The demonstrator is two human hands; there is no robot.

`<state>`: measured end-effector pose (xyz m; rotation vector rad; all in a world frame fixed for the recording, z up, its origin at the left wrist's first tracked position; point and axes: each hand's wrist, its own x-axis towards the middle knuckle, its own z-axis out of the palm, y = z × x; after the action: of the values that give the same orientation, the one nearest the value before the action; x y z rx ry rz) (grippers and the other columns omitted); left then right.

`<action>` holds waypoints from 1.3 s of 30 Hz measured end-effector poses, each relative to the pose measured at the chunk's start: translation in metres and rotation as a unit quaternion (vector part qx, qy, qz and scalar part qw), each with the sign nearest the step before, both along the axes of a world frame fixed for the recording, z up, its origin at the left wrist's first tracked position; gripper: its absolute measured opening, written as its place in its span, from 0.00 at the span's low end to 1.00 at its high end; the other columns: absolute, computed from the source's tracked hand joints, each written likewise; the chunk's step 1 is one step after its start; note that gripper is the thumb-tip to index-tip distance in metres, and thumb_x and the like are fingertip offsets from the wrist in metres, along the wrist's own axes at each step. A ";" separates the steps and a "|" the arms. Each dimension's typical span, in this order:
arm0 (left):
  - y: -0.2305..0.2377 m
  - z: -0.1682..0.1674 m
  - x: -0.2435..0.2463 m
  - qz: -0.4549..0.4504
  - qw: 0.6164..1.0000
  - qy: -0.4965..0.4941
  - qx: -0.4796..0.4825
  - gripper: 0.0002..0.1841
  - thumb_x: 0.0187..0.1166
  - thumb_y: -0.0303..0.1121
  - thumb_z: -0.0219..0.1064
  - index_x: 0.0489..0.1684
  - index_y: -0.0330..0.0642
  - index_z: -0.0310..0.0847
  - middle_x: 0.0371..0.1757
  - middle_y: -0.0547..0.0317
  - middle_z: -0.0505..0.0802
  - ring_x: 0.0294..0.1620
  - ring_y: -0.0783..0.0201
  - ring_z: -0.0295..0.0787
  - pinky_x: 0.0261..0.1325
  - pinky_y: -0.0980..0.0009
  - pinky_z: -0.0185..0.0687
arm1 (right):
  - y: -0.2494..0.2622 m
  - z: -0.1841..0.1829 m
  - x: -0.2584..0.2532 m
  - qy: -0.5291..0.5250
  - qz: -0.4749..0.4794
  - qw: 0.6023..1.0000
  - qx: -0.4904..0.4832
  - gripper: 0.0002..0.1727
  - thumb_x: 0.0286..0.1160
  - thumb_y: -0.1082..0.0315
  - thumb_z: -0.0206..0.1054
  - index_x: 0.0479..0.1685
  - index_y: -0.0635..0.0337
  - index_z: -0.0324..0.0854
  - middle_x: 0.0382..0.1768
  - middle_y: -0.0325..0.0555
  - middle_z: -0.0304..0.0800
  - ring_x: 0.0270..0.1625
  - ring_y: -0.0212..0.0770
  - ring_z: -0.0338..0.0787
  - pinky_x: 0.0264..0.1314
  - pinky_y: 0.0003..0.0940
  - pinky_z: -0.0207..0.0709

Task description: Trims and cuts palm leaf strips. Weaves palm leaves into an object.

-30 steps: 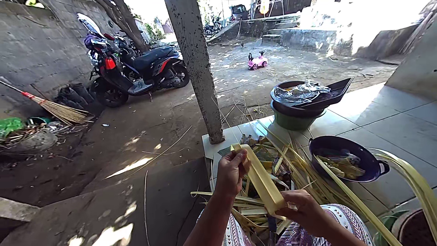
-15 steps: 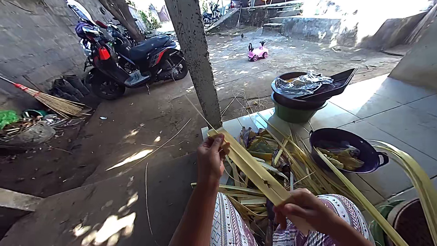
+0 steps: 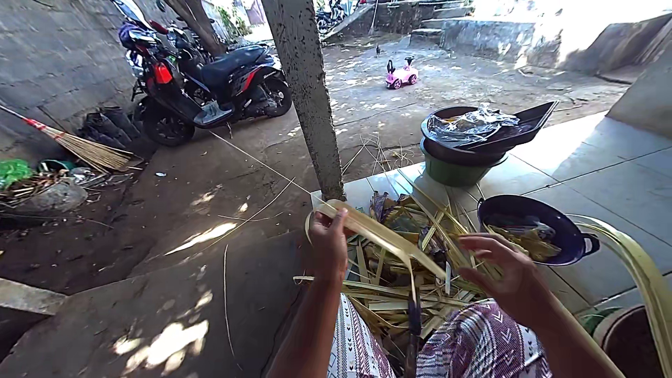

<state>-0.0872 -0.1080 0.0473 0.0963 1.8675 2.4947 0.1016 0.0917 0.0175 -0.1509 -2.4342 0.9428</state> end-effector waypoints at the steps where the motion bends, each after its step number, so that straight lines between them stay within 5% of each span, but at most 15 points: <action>1: 0.009 0.000 0.009 -0.020 0.999 0.023 -0.026 0.11 0.85 0.22 0.61 0.60 0.29 0.72 0.43 0.50 0.87 0.38 0.64 0.90 0.43 0.65 0.91 | -0.015 0.008 -0.012 0.038 0.018 0.999 0.020 0.28 0.66 0.55 0.76 0.65 0.63 0.84 0.66 0.56 0.87 0.63 0.48 0.89 0.61 0.44 0.86; 4: 0.034 0.003 0.034 -0.070 0.989 0.090 -0.095 0.15 0.81 0.22 0.64 0.62 0.26 0.72 0.42 0.47 0.89 0.38 0.63 0.91 0.45 0.64 0.91 | -0.051 0.018 -0.052 0.070 0.037 0.989 0.127 0.27 0.67 0.61 0.77 0.68 0.62 0.83 0.63 0.57 0.89 0.63 0.56 0.90 0.62 0.54 0.85; 7: 0.042 0.009 0.042 -0.117 0.980 0.134 -0.090 0.16 0.77 0.25 0.68 0.59 0.28 0.72 0.40 0.52 0.88 0.38 0.67 0.89 0.48 0.68 0.89 | -0.049 0.018 -0.080 0.129 -0.004 0.978 0.164 0.13 0.76 0.70 0.68 0.54 0.66 0.87 0.44 0.57 0.93 0.44 0.56 0.95 0.46 0.52 0.89; 9: 0.037 0.016 0.041 -0.171 0.972 0.140 -0.075 0.19 0.78 0.27 0.69 0.62 0.29 0.71 0.47 0.54 0.86 0.45 0.70 0.86 0.53 0.71 0.84 | -0.035 0.032 -0.080 0.100 0.023 0.991 0.083 0.11 0.81 0.70 0.64 0.53 0.67 0.88 0.43 0.54 0.93 0.44 0.47 0.94 0.49 0.44 0.89; 11: 0.032 0.017 0.037 -0.208 0.958 0.166 -0.103 0.27 0.78 0.28 0.70 0.74 0.30 0.67 0.63 0.47 0.84 0.59 0.64 0.84 0.61 0.66 0.81 | -0.019 0.046 -0.077 0.056 0.065 0.996 -0.016 0.12 0.82 0.69 0.64 0.54 0.65 0.87 0.44 0.47 0.94 0.45 0.36 0.94 0.51 0.34 0.88; 14: 0.039 0.018 0.036 -0.224 0.939 0.217 -0.142 0.30 0.79 0.32 0.71 0.79 0.30 0.68 0.74 0.40 0.81 0.74 0.54 0.79 0.73 0.58 0.76 | -0.001 0.051 -0.076 0.064 0.094 0.984 -0.134 0.08 0.78 0.73 0.65 0.51 0.62 0.85 0.40 0.38 0.93 0.41 0.27 0.93 0.48 0.26 0.88; 20: 0.061 0.018 0.045 -0.188 0.919 0.299 -0.172 0.20 0.83 0.35 0.67 0.63 0.27 0.83 0.60 0.39 0.90 0.66 0.55 0.86 0.73 0.58 0.78 | 0.007 0.047 -0.076 0.153 0.086 0.965 -0.197 0.07 0.73 0.76 0.66 0.45 0.56 0.82 0.39 0.29 0.93 0.43 0.24 0.93 0.51 0.24 0.89; 22: 0.050 0.031 0.059 -0.243 0.869 0.286 -0.323 0.27 0.85 0.40 0.66 0.72 0.23 0.76 0.64 0.32 0.88 0.69 0.44 0.86 0.74 0.52 0.77 | 0.013 0.046 -0.076 0.184 0.081 0.962 -0.183 0.08 0.73 0.76 0.64 0.47 0.56 0.82 0.40 0.28 0.94 0.45 0.24 0.94 0.54 0.25 0.90; 24: 0.032 0.045 0.081 -0.356 0.768 0.290 -0.447 0.31 0.86 0.41 0.64 0.81 0.24 0.68 0.63 0.30 0.88 0.63 0.39 0.89 0.69 0.45 0.81 | 0.024 0.051 -0.073 0.215 0.069 0.961 -0.162 0.09 0.74 0.76 0.63 0.48 0.55 0.82 0.40 0.24 0.93 0.46 0.21 0.92 0.56 0.23 0.88; 26: 0.005 0.057 0.095 -0.462 0.709 0.340 -0.410 0.21 0.85 0.35 0.65 0.68 0.27 0.82 0.47 0.35 0.94 0.47 0.43 0.94 0.54 0.47 0.87 | 0.036 0.059 -0.069 0.236 0.057 0.958 -0.152 0.09 0.75 0.75 0.61 0.46 0.50 0.83 0.39 0.17 0.91 0.45 0.15 0.89 0.56 0.19 0.85; 28: -0.019 0.063 0.092 -0.454 0.744 0.415 -0.262 0.11 0.84 0.29 0.64 0.47 0.31 0.90 0.34 0.50 0.95 0.31 0.64 0.92 0.37 0.69 0.88 | 0.044 0.062 -0.068 0.244 0.057 0.952 -0.178 0.09 0.77 0.75 0.61 0.42 0.50 0.84 0.37 0.20 0.91 0.43 0.16 0.88 0.52 0.18 0.85; 30: -0.023 0.072 0.078 -0.322 0.820 0.437 -0.179 0.09 0.84 0.28 0.60 0.44 0.33 0.87 0.35 0.60 0.93 0.32 0.78 0.88 0.34 0.81 0.85 | 0.047 0.060 -0.070 0.239 0.080 0.938 -0.236 0.09 0.77 0.76 0.62 0.41 0.55 0.86 0.38 0.27 0.93 0.43 0.21 0.91 0.52 0.21 0.86; 32: -0.007 0.073 0.056 -0.193 0.842 0.457 -0.210 0.10 0.80 0.27 0.62 0.51 0.36 0.87 0.46 0.58 0.93 0.43 0.75 0.90 0.45 0.77 0.87 | 0.032 0.062 -0.068 0.206 0.074 0.944 -0.247 0.06 0.76 0.80 0.63 0.43 0.63 0.84 0.36 0.32 0.92 0.42 0.23 0.91 0.52 0.23 0.86; 35: 0.017 0.063 0.039 -0.227 0.847 0.436 -0.204 0.22 0.74 0.35 0.74 0.65 0.37 0.85 0.63 0.52 0.90 0.62 0.65 0.88 0.62 0.66 0.84 | 0.006 0.069 -0.059 0.157 0.119 0.957 -0.211 0.06 0.79 0.73 0.65 0.46 0.63 0.85 0.37 0.30 0.92 0.42 0.20 0.90 0.52 0.21 0.86; 39: 0.028 0.048 0.040 -0.209 0.877 0.420 -0.108 0.06 0.74 0.27 0.70 0.40 0.33 0.89 0.48 0.58 0.92 0.52 0.75 0.88 0.57 0.77 0.84 | -0.007 0.067 -0.053 0.154 0.166 0.967 -0.116 0.10 0.81 0.68 0.62 0.49 0.63 0.88 0.44 0.31 0.94 0.49 0.18 0.90 0.57 0.18 0.86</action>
<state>-0.0475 -0.0802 0.0953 1.6019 2.0064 2.0449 0.0484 0.0850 0.0849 0.3114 -2.0908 1.2910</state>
